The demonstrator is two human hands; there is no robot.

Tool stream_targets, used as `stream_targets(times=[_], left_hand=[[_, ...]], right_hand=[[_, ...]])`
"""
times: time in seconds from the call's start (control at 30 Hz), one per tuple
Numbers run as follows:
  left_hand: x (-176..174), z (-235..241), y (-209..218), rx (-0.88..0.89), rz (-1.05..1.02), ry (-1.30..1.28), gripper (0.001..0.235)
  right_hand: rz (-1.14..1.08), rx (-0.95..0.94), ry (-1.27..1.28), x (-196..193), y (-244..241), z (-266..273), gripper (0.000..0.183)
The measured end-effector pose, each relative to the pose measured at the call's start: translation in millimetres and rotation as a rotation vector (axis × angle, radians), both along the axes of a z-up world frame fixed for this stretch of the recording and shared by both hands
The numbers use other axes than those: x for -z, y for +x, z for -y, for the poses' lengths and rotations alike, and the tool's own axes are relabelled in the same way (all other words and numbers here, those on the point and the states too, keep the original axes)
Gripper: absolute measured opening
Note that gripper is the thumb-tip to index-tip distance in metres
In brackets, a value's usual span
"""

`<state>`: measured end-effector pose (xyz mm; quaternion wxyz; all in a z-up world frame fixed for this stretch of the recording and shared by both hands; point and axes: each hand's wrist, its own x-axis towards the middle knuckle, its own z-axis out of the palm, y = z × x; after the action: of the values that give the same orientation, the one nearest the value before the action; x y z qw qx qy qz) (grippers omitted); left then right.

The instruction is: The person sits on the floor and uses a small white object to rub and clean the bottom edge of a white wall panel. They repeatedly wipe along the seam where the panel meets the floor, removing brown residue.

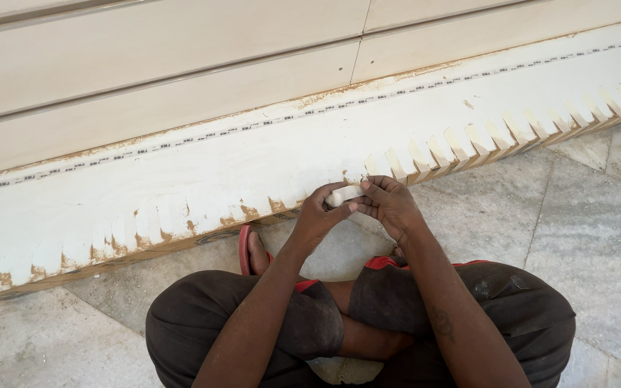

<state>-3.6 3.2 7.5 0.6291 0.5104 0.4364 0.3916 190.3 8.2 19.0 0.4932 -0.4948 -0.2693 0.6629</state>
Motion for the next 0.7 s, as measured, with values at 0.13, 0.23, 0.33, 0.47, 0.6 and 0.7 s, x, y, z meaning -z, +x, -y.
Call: stream_targets(times=[0.13,0.23,0.33,0.47,0.6,0.7], left_hand=[[-5,2,0,-0.014,-0.055,0.002,0.073],[-1,1,1,-0.035,-0.051,0.002,0.059],[7,-3,2,-0.08,0.069,0.029,0.045],[12,-5,2,-0.122,0.163,0.004,0.04],[9,-4,2,-0.173,0.245,0.008,0.036],[4,-4,2,-0.179,0.291,0.008,0.031]], right_hand=[[0.031,0.011,-0.026,-1,-6,1,0.036],[0.046,0.014,-0.029,-1,-9,1,0.041],[0.035,0.024,-0.033,2,-12,2,0.041],[-0.019,0.069,-0.061,8,-18,3,0.037],[-0.107,0.122,-0.062,18,-26,6,0.033],[-0.162,0.14,-0.068,25,-30,7,0.03]])
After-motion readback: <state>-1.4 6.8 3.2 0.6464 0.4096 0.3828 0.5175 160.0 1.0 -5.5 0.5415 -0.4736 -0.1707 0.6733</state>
